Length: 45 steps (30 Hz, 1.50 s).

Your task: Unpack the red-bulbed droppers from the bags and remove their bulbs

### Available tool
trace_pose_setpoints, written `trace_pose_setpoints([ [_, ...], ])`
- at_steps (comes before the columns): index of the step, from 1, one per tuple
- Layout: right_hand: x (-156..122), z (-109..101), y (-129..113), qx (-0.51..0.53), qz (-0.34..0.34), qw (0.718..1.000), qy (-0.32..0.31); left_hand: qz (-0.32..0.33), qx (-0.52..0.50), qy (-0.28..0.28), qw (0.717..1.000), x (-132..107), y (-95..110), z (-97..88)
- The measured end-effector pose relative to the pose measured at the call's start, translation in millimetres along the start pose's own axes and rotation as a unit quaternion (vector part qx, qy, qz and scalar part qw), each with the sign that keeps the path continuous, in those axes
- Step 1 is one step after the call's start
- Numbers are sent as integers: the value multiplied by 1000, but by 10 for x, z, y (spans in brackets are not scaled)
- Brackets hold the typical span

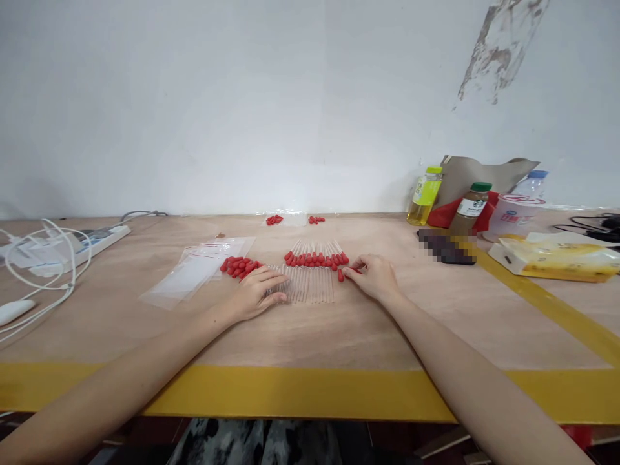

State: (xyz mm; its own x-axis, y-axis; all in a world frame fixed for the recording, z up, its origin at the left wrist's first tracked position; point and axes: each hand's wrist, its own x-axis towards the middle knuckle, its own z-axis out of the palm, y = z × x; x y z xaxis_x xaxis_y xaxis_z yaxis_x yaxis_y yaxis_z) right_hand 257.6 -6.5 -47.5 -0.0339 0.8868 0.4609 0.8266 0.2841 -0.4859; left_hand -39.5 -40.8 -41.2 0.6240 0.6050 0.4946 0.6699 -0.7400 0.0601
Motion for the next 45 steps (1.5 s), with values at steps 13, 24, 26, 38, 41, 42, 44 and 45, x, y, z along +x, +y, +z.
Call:
trace_pose_setpoints([
  [13, 59, 112, 134, 137, 96, 985, 30, -19, -52, -100, 993, -31, -46, -85],
  [24, 377, 20, -21, -39, 121, 990, -62, -41, -9, -82, 996, -111, -114, -239],
  [26, 447, 29, -87, -65, 147, 983, -88, -58, 1, -88, 994, -139, -137, -288],
  [38, 434, -43, -358, 0, 111, 994, -6, -79, -5, 0, 997, -195, -229, -360],
  [41, 222, -4, -462, 56, -57, 996, 31, -92, -12, 70, 993, -170, -147, -236],
  [42, 129, 26, -502, 58, -127, 990, 35, -90, -12, 87, 992, -159, -112, -199],
  [44, -60, 104, -576, 32, -246, 967, 49, -66, -2, 105, 992, -138, -38, -139],
  [45, -145, 146, -607, 13, -288, 956, 51, -46, 9, 108, 993, -127, -2, -119],
])
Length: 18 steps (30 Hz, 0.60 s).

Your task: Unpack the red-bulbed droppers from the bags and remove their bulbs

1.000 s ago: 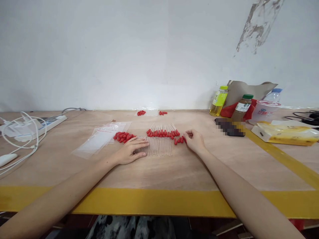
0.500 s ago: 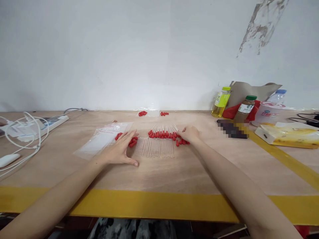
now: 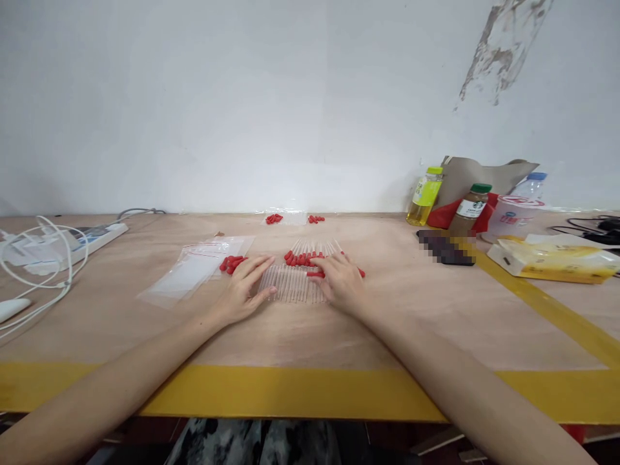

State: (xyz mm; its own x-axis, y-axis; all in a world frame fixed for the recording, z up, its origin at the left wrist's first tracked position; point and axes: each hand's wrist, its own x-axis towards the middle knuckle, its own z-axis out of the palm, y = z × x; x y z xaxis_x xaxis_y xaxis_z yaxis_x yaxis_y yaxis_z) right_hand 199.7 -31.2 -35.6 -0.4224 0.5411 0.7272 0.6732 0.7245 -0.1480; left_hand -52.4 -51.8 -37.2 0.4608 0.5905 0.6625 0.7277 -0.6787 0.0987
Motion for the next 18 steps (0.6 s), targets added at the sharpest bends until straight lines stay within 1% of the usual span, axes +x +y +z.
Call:
trace_pose_setpoints([
  [2, -94, 71, -109, -20, -52, 998, 6, 49, 23, -6, 999, 7, 67, 29],
  [5, -163, 146, -184, -21, -74, 997, 17, 93, 50, -35, 994, 16, 137, 52],
  [9, -161, 164, -210, -39, -74, 996, 0, 86, 73, -36, 993, 25, 164, 74],
  [14, -129, 107, -236, -78, -83, 993, -27, 78, 74, -36, 993, 17, 151, 77],
  [18, -112, 61, -229, -80, -114, 989, -52, 78, 70, -29, 994, 0, 148, 65],
])
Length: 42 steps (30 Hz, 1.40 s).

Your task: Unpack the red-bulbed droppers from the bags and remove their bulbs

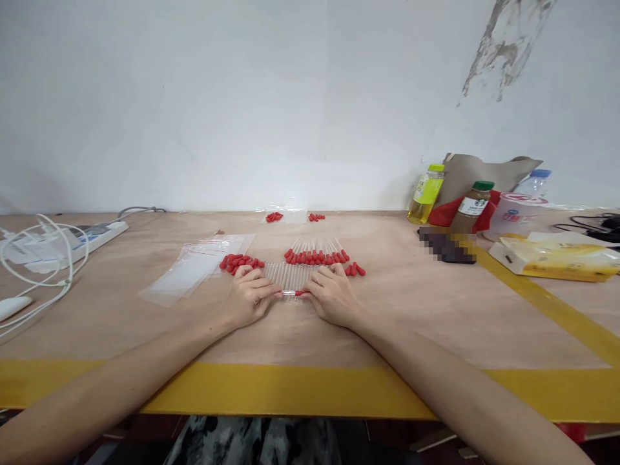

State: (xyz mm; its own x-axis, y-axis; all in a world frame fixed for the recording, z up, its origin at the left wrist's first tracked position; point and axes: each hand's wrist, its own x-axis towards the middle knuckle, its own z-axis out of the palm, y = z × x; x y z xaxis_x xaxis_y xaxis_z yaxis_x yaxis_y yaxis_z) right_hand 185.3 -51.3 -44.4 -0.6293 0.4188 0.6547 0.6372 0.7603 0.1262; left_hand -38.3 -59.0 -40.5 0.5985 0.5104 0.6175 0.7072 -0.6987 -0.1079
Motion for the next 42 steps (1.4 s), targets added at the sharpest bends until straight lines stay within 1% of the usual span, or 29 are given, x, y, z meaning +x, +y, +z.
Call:
trace_pose_setpoints([
  [3, -2, -10, 21, 10, -22, 1000, -7, 4, -3, 2, 1000, -9, -7, -6],
  [10, -22, -24, 24, 9, -42, 999, -20, 19, 13, 3, 1000, -30, 7, -11],
  [13, -54, -50, 93, 7, -41, 999, -22, 15, -2, 3, 1000, -49, -38, -43],
  [15, -92, -62, 218, 24, -4, 1000, -6, -29, -30, 24, 999, -59, -121, -81],
  [16, -112, -63, 302, 43, 30, 999, 11, -65, -41, 42, 996, -60, -172, -102],
  [17, -131, -58, 394, 68, 83, 994, 38, -102, -49, 61, 992, -57, -224, -118],
  [19, -156, -31, 577, 126, 193, 968, 100, -153, -50, 82, 983, -41, -306, -128],
  [20, -162, -11, 658, 145, 243, 951, 127, -160, -46, 82, 983, -31, -329, -118],
  [22, -166, 30, 782, 164, 319, 922, 144, -148, -35, 68, 986, -14, -338, -67],
  [24, -170, 53, 861, 169, 367, 906, 123, -131, -21, 66, 989, -5, -318, 7],
  [26, -182, 48, 914, 176, 406, 892, 95, -112, -8, 79, 991, 0, -300, 80],
  [28, -200, 17, 959, 182, 444, 874, 83, -78, -3, 93, 993, 3, -303, 137],
  [30, -218, -27, 1002, 182, 471, 859, 84, -46, 0, 95, 994, 6, -324, 173],
  [32, -232, -67, 1035, 177, 485, 852, 84, -34, 6, 88, 995, 9, -345, 195],
  [36, -249, -95, 1062, 164, 491, 853, 69, -35, 11, 68, 997, 23, -323, 202],
  [39, -250, -88, 1051, 173, 475, 861, 60, -46, -25, 51, 997, 41, -247, 173],
  [42, -244, -91, 1020, 199, 467, 860, 48, -73, -67, 33, 995, 56, -163, 119],
])
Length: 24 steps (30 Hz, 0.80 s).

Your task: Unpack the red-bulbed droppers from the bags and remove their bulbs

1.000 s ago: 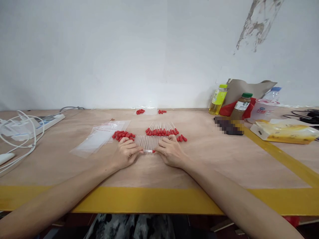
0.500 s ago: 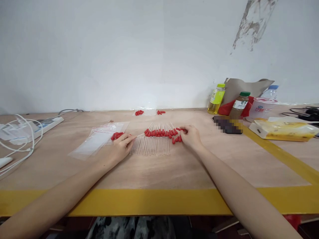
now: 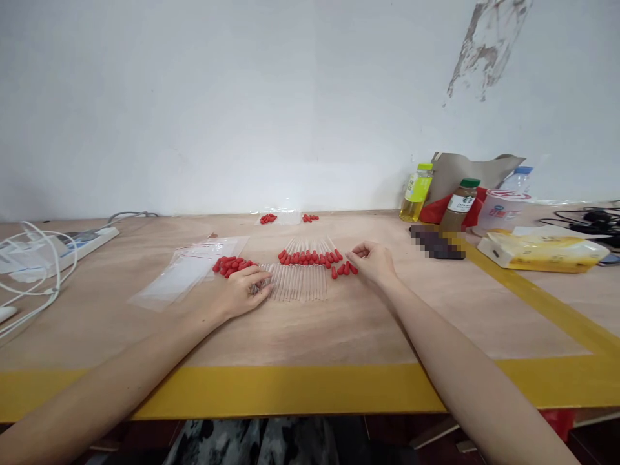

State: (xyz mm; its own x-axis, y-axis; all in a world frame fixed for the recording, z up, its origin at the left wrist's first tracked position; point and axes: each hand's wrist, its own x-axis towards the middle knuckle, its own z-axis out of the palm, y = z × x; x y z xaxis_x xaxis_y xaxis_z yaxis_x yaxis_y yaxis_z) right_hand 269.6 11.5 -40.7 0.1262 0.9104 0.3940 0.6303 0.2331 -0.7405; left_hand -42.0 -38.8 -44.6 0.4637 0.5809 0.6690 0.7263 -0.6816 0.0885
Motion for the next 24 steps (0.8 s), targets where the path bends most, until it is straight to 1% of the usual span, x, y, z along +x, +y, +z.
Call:
trace_pose_setpoints([
  [4, -32, 21, -15, 30, 0, 999, -25, -40, -30, -35, 998, 2, 69, -76],
  [7, -50, 60, -6, 29, -23, 998, -48, -34, -24, -56, 998, -1, 57, -140],
  [10, -75, 92, -23, -26, -57, 997, -50, -5, -11, -111, 994, -11, 6, -190],
  [13, -110, 87, -78, -94, -94, 990, -55, 7, -9, -174, 985, -21, -54, -204],
  [16, -128, 73, -114, -122, -120, 983, -65, 9, -18, -210, 978, -20, -94, -183],
  [20, -109, 98, -68, -108, -103, 988, -44, 3, -22, -216, 976, -12, -103, -154],
  [24, -80, 140, -12, -109, -85, 990, -34, 6, -21, -190, 981, -26, -89, -152],
])
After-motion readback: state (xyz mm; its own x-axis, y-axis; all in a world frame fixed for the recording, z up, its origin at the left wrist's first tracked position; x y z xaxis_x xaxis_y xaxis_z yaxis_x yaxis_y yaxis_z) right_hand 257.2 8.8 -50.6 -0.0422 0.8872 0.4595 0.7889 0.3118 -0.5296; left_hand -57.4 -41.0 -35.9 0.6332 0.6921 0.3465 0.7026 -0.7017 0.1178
